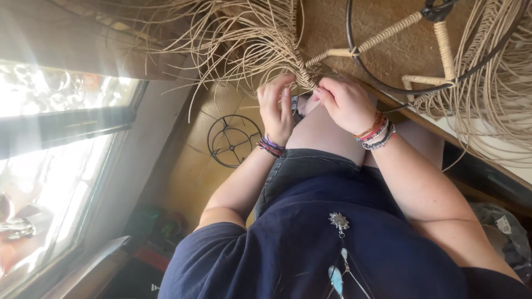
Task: Weaving straw strands around a circular frame to create a decorative item.
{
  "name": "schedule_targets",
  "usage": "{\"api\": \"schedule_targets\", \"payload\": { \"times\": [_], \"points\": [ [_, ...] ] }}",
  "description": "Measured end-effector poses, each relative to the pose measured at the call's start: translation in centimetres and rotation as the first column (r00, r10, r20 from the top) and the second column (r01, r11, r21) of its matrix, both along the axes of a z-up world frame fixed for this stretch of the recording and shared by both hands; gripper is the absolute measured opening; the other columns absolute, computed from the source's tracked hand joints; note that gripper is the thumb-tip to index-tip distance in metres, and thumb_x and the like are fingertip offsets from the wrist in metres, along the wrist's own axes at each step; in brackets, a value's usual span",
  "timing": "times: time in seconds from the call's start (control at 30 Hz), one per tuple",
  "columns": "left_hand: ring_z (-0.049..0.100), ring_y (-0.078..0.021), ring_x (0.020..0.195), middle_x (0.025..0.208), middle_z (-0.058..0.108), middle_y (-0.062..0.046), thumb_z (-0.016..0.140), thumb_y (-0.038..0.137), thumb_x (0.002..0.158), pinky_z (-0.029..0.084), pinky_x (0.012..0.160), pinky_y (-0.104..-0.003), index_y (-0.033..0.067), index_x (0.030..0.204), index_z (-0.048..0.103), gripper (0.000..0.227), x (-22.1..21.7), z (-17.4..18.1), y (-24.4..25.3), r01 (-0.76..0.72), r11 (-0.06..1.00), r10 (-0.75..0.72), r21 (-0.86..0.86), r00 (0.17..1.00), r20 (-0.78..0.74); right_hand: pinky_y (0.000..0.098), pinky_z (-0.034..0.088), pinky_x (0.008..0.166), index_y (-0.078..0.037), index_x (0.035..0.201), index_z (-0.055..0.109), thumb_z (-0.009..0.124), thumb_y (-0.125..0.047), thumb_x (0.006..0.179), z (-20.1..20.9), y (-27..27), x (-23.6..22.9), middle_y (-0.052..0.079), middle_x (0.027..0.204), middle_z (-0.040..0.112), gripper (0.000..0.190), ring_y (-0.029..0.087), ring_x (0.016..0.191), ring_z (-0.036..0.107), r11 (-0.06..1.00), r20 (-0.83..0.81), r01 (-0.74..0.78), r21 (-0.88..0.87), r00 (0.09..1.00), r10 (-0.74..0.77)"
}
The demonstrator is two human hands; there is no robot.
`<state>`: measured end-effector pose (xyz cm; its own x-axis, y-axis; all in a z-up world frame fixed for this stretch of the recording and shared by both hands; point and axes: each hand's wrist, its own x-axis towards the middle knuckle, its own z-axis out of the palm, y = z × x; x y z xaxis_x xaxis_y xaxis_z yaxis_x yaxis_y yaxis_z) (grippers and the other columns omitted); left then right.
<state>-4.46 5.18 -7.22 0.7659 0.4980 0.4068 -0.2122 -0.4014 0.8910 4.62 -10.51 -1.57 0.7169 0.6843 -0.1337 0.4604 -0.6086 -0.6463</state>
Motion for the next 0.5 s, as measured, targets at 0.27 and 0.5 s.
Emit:
{"api": "schedule_targets", "payload": {
  "times": [0.27, 0.5],
  "points": [
    [0.059, -0.0313, 0.084, 0.089, 0.058, -0.009, 0.059, 0.028, 0.105, 0.048, 0.079, -0.038, 0.0111, 0.083, 0.066, 0.029, 0.4, 0.1, 1.9, 0.129, 0.987, -0.136, -0.090, 0.989, -0.065, 0.0492, 0.056, 0.076, -0.012, 0.090, 0.063, 0.057, -0.026, 0.110, -0.5, -0.1, 0.2, 0.009, 0.076, 0.068, 0.025, 0.038, 0.085, 0.068, 1.000, 0.007, -0.023, 0.015, 1.000, 0.023],
    [0.073, -0.0171, 0.056, 0.063, 0.069, -0.010, 0.075, 0.011, 0.095, 0.058, 0.052, -0.025, 0.0009, 0.109, 0.073, 0.017, 1.4, -1.9, 2.4, 0.192, 0.680, -0.408, -0.708, 0.901, -0.147, 0.0493, 0.055, 0.076, -0.011, 0.089, 0.062, 0.057, -0.025, 0.111, -0.2, -0.2, 0.1, 0.010, 0.073, 0.066, 0.026, 0.040, 0.083, 0.067, 1.000, -0.022, -0.018, 0.019, 1.000, 0.019]
  ]
}}
